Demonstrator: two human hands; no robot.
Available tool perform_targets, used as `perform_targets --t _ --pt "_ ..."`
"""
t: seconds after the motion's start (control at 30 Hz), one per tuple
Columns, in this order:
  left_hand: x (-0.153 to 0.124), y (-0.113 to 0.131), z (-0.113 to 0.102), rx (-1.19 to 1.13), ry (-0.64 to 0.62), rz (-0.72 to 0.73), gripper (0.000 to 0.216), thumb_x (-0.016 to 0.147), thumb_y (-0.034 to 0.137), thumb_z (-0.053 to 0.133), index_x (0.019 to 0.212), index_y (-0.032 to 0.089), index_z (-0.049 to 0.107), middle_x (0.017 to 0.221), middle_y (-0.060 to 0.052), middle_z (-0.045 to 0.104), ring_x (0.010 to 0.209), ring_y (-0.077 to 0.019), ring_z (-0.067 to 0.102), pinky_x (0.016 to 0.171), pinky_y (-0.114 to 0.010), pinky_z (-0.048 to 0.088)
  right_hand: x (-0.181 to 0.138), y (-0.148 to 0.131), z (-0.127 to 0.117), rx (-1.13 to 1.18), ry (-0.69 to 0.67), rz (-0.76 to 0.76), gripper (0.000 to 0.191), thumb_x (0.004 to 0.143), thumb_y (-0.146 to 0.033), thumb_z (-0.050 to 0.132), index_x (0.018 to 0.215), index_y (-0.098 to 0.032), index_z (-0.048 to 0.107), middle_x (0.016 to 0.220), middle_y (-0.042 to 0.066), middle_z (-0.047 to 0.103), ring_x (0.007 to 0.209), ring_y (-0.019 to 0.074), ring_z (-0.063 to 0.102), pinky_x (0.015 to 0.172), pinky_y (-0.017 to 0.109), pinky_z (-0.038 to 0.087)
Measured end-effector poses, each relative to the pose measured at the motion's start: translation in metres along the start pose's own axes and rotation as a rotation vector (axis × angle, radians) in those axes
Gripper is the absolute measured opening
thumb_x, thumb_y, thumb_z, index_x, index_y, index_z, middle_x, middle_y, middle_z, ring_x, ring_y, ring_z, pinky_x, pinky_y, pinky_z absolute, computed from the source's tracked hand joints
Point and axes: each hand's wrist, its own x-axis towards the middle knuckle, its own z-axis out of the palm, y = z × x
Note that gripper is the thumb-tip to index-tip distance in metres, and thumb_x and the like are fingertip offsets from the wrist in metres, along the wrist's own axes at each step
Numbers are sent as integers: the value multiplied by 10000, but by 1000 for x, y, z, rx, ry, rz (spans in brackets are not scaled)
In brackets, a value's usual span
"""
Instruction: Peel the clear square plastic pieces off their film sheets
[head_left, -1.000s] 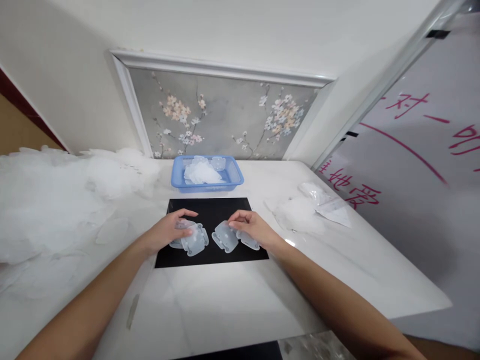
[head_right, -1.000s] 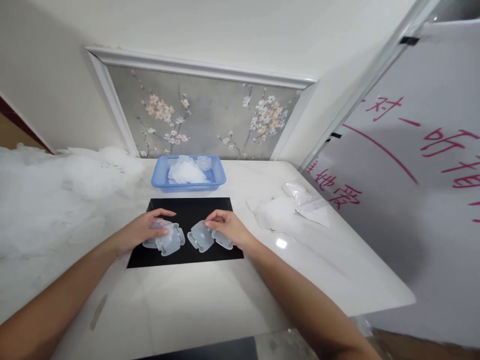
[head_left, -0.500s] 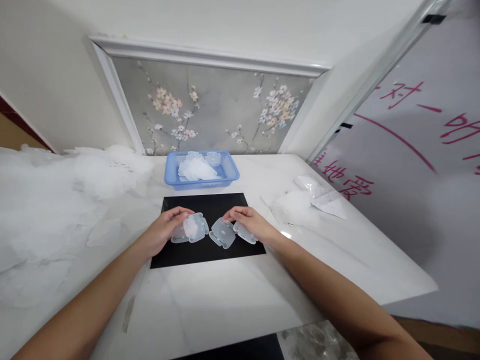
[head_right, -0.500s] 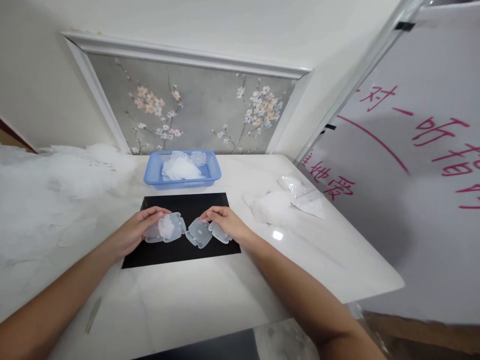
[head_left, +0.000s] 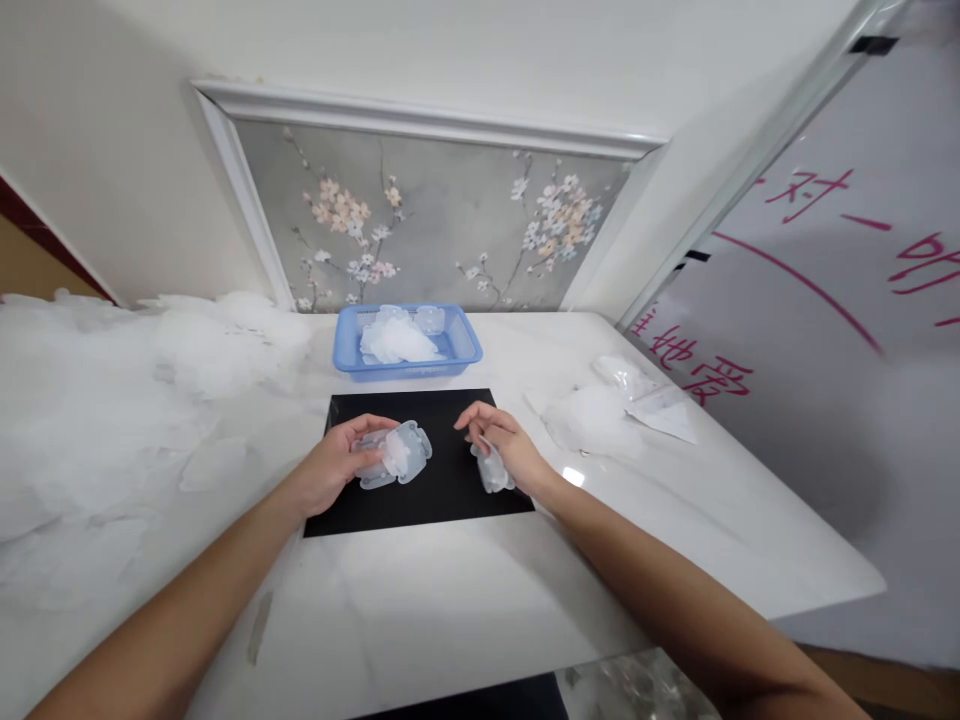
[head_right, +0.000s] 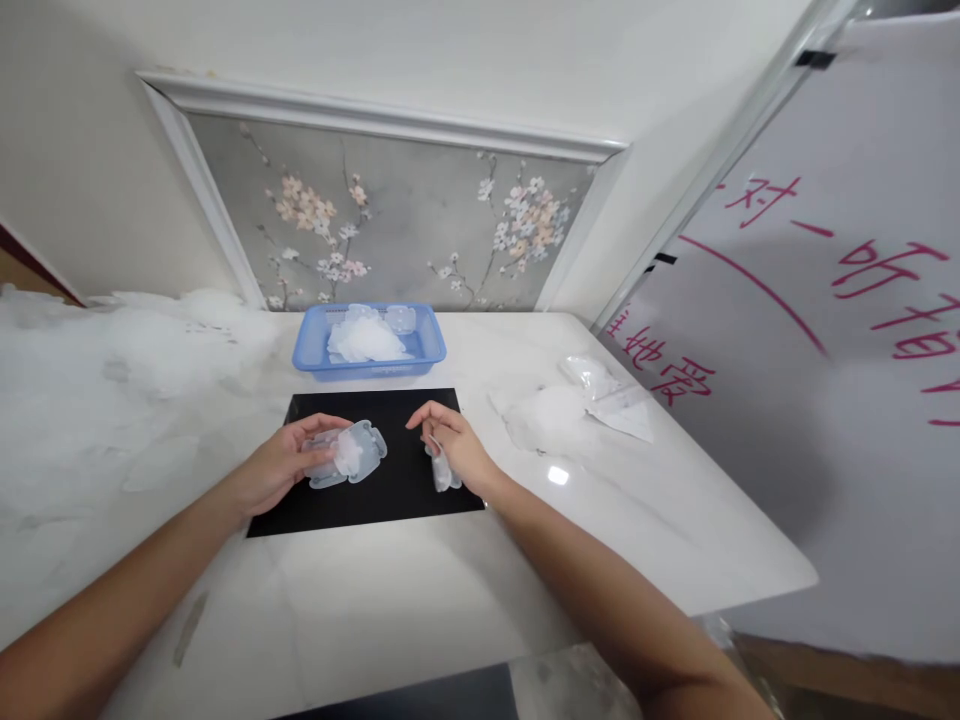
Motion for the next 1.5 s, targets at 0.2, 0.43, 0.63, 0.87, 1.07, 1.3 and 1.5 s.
perform_targets --t 0.2,0.43,0.63,0.87,1.07,1.3,1.5 --pt "0 0 12 -5 -39 31 421 664 341 789 1031 191 646 950 -41 660 796 -163 598 689 -281 457 1 5 17 -49 -130 227 325 754 -369 639 1023 -196 582 419 -102 454 358 88 360 406 224 266" --pt "4 -6 8 -194 115 11 395 748 349 727 1099 198 625 1069 -84 707 985 -225 651 822 -335 504 5 7 14 77 -85 357 262 700 -413 691 773 -165 645 546 39 674 297 47 265 335 239 117" --pt "8 -2 1 -460 111 -84 384 919 452 499 1123 149 615 1052 -147 725 985 -247 685 846 -371 536 3 5 5 78 -85 367 271 715 -438 694 781 -179 650 766 74 739 331 45 297 348 249 158" --pt "8 -6 -4 -525 40 -90 467 941 492 421 1182 125 581 1106 -178 704 992 -254 688 886 -392 522 2 8 1 -20 -36 201 401 586 -487 821 638 -201 545 607 -18 607 479 86 438 458 233 313" --pt "8 -6 -2 -546 1 -84 532 916 551 428 1201 125 567 1136 -183 690 1031 -281 672 950 -432 483 3 6 3 -127 45 130 382 674 -546 746 731 -205 582 589 -29 525 543 119 448 524 268 349" --pt "4 -3 8 -521 -86 -59 591 925 574 375 1278 119 512 1255 -211 617 1126 -301 612 972 -463 447 -1 8 29 7 -144 283 525 557 -343 848 1007 -188 627 651 -64 558 579 93 509 587 245 397" --pt "-2 -1 14 -476 -172 8 626 912 622 349 1270 147 546 1276 -181 600 1146 -311 576 986 -477 414 0 14 41 151 -170 332 390 598 -398 814 865 -155 665 592 -28 593 521 107 521 558 265 410"
